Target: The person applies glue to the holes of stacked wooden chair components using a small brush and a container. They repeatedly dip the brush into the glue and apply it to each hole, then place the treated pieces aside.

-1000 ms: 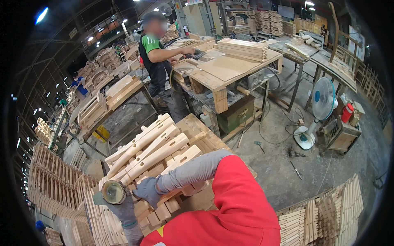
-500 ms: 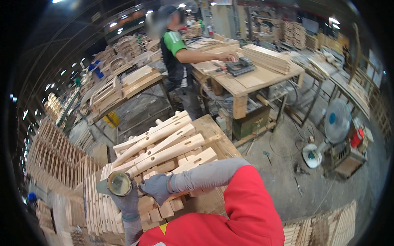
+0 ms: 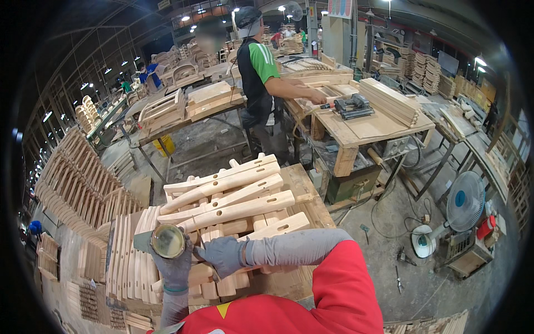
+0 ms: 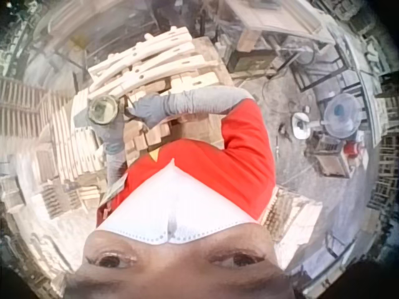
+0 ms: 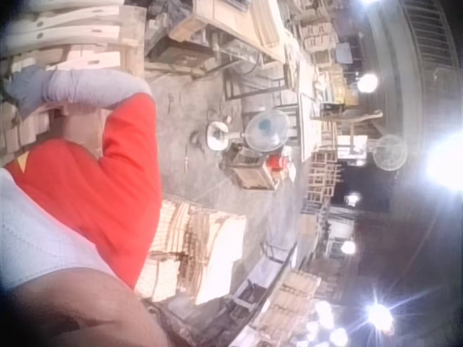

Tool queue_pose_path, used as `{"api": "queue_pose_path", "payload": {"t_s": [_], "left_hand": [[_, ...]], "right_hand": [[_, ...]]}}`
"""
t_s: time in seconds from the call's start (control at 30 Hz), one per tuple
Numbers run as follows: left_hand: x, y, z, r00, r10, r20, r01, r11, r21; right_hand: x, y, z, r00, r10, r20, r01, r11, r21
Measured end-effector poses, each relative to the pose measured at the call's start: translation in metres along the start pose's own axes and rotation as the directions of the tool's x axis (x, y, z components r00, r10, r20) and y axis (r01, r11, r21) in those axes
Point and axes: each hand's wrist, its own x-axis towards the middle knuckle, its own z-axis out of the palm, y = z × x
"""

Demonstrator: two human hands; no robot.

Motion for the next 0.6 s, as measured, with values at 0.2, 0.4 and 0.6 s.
{"api": "queue_pose_path", "payload": {"t_s": [0.2, 0.4, 0.6], "left_hand": [[0.004, -0.002, -0.009, 0.998, -0.037, -0.06, 0.034, 0.998, -0.058], [0.004, 0.0, -0.016, 0.998, -0.025, 0.049, 0.026, 0.999, -0.03], [0.002, -0.011, -0.006, 0.983, 0.182, -0.034, -0.165, 0.944, 0.285]], "right_hand": [[0.0, -0.004, -0.005, 1.0, 0.016, 0.022, -0.017, 1.0, 0.017], [0.001, -0.003, -0.003, 1.0, 0.013, 0.028, -0.013, 1.0, -0.009], [-0.001, -0.001, -0.005, 0.998, 0.019, 0.053, -0.018, 1.0, -0.025]]}}
